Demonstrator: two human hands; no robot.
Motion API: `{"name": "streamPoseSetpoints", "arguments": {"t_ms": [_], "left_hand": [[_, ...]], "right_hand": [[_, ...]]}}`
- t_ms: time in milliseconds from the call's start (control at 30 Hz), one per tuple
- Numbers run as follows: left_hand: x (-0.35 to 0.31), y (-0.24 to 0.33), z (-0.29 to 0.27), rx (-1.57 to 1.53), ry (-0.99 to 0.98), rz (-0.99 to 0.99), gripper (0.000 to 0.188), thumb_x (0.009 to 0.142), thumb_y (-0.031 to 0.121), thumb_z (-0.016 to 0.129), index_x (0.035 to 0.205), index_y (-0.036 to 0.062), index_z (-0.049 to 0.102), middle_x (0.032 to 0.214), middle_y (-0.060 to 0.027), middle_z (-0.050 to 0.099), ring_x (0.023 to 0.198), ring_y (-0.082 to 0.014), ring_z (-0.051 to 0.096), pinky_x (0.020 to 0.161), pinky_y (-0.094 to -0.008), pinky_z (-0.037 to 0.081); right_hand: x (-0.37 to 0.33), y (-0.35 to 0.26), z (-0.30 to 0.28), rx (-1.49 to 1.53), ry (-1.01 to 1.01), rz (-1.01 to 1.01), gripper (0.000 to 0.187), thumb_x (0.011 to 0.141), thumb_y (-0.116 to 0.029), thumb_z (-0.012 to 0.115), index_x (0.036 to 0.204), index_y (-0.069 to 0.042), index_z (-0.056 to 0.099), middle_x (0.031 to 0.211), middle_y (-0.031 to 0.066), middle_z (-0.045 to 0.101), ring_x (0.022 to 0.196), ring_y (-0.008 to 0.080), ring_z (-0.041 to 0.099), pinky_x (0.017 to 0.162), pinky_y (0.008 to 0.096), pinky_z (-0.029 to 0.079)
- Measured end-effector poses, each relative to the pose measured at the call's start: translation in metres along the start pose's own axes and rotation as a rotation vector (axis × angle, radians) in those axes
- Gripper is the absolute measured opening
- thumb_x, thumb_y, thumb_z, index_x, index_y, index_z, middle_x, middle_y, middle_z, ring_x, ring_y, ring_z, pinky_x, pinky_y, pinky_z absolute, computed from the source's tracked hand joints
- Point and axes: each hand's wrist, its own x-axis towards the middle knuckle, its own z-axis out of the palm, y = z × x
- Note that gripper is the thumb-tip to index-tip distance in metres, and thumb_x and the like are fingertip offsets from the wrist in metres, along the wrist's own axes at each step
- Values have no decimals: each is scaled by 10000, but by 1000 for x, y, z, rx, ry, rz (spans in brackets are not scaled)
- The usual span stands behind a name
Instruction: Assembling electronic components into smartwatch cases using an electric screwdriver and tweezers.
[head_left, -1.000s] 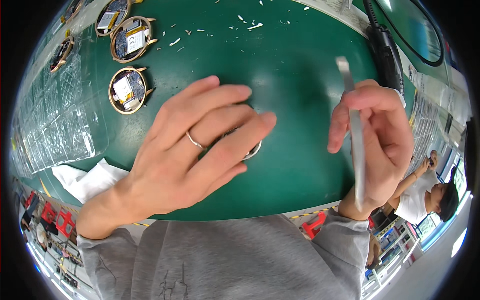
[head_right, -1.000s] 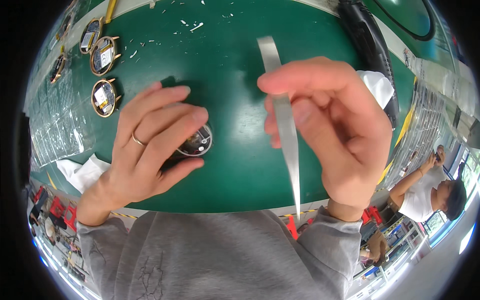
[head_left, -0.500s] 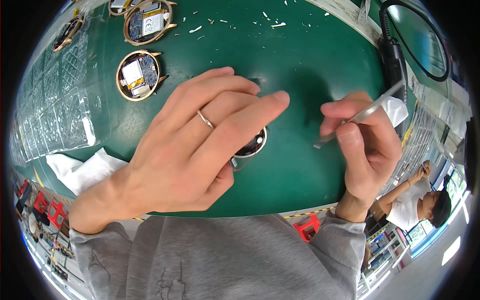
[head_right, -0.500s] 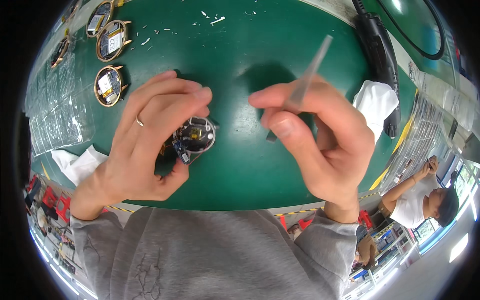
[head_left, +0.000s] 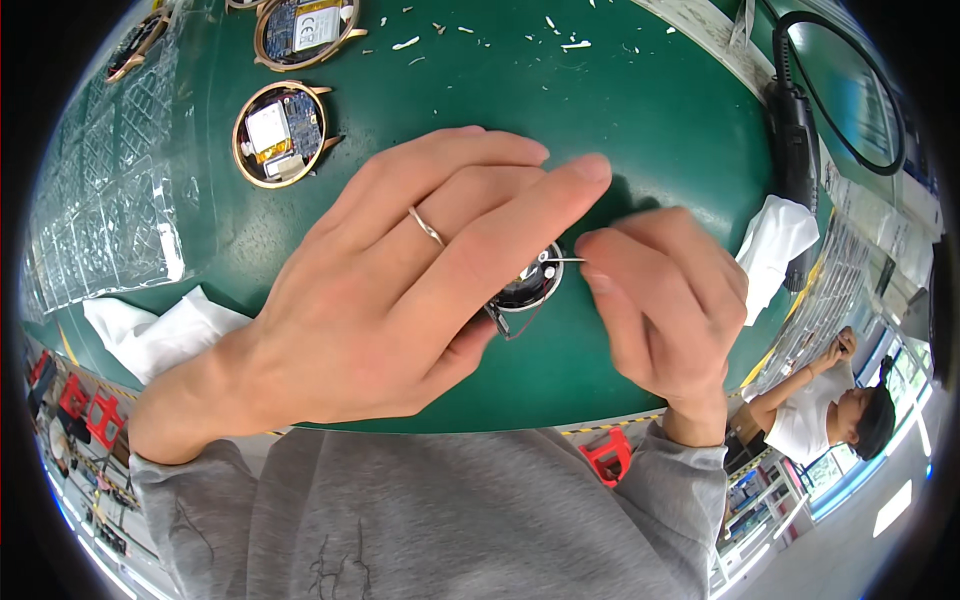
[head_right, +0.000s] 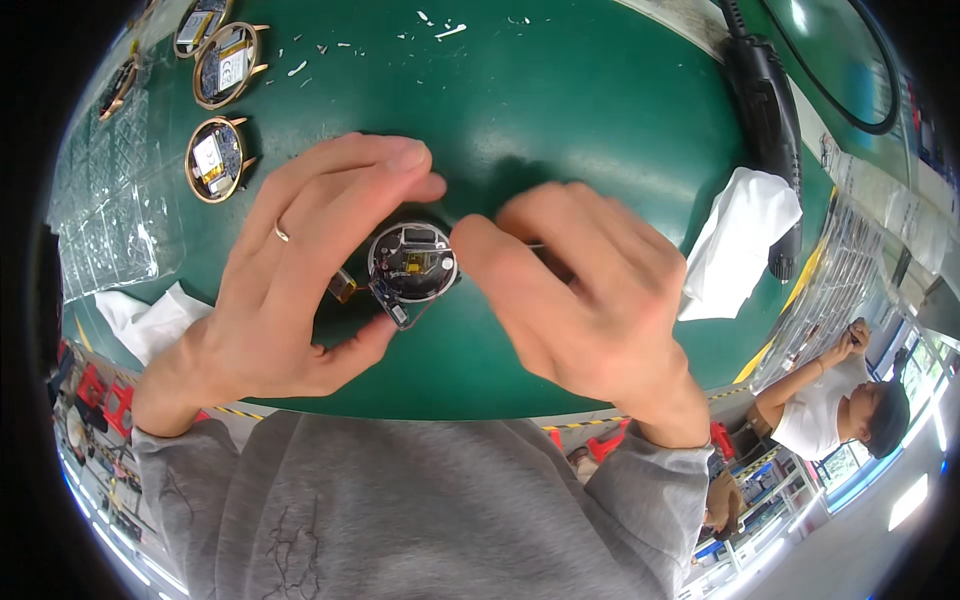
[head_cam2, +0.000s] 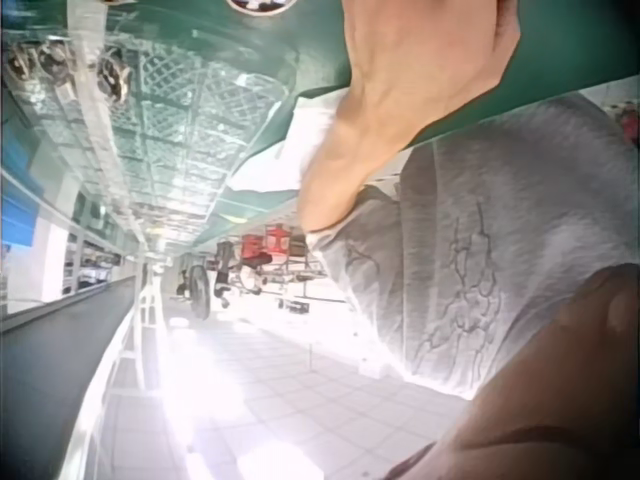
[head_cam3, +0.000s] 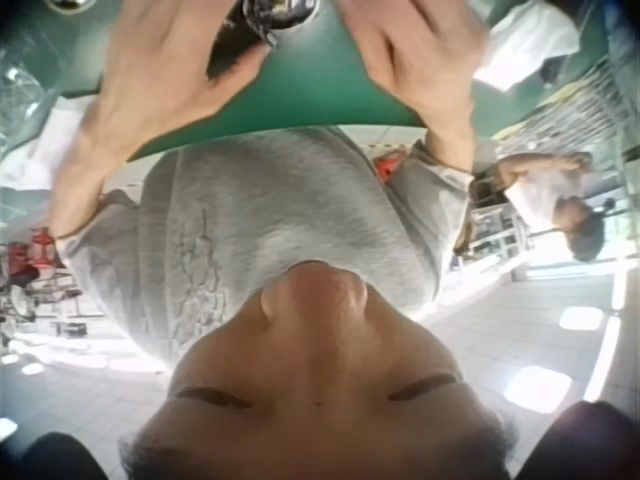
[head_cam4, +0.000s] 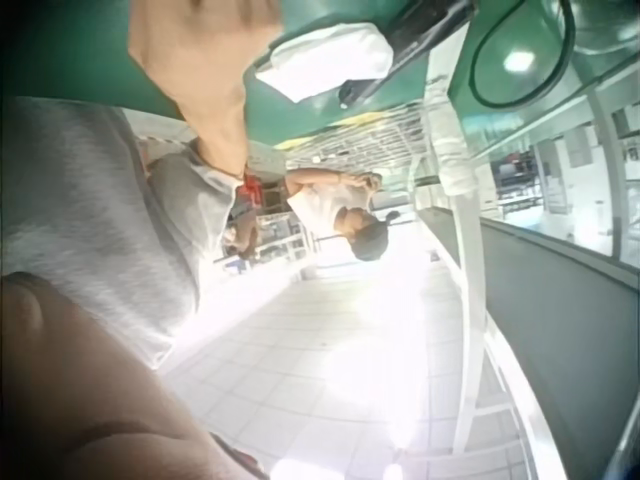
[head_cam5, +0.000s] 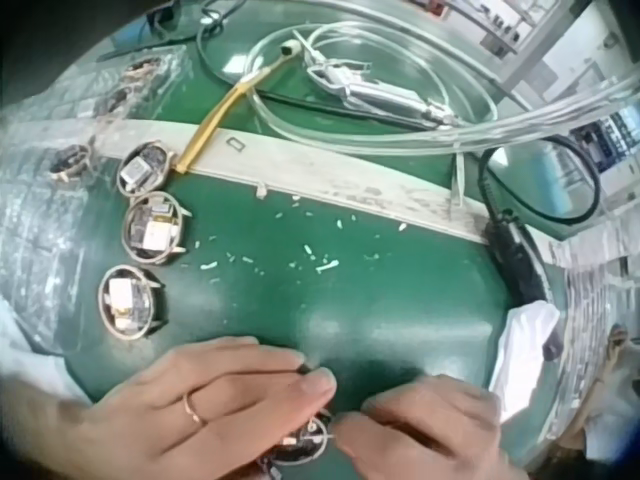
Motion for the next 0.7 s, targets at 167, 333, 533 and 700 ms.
{"name": "streamPoseSetpoints", "arguments": {"t_ms": [167,333,533,700], "left_hand": [[2,3,-4,-32,-17,-72,877,620,-1,835,1431,-40,504,1037,-93,740,1138,-277,614,1080,-486,455],[-1,-1,-2,-68,-16,-67,849,635,-8,830,1423,-39,515,1017,-71,747,1119,-246,626,1075,-485,460],[-4,-5,4,-30,45,-1,809,638,3,832,1389,-57,537,1026,-84,751,1097,-264,638,1062,-510,467],[10,5,0,68,29,40,756,639,20,828,1344,-50,563,992,-103,741,1076,-293,647,1036,-516,478]], "right_hand": [[3,-2,9,-138,67,-37,267,598,-78,742,864,-63,731,736,14,580,552,147,511,466,276,364],[6,-21,-4,-206,-38,45,280,618,42,828,882,-21,758,761,67,670,614,189,601,498,287,426],[5,-28,1,-347,-13,-37,288,571,34,834,849,-12,773,732,67,669,569,185,593,482,280,429],[4,-37,4,-477,-21,-69,277,562,-9,831,833,-6,772,717,63,669,545,183,590,457,277,416]]}}
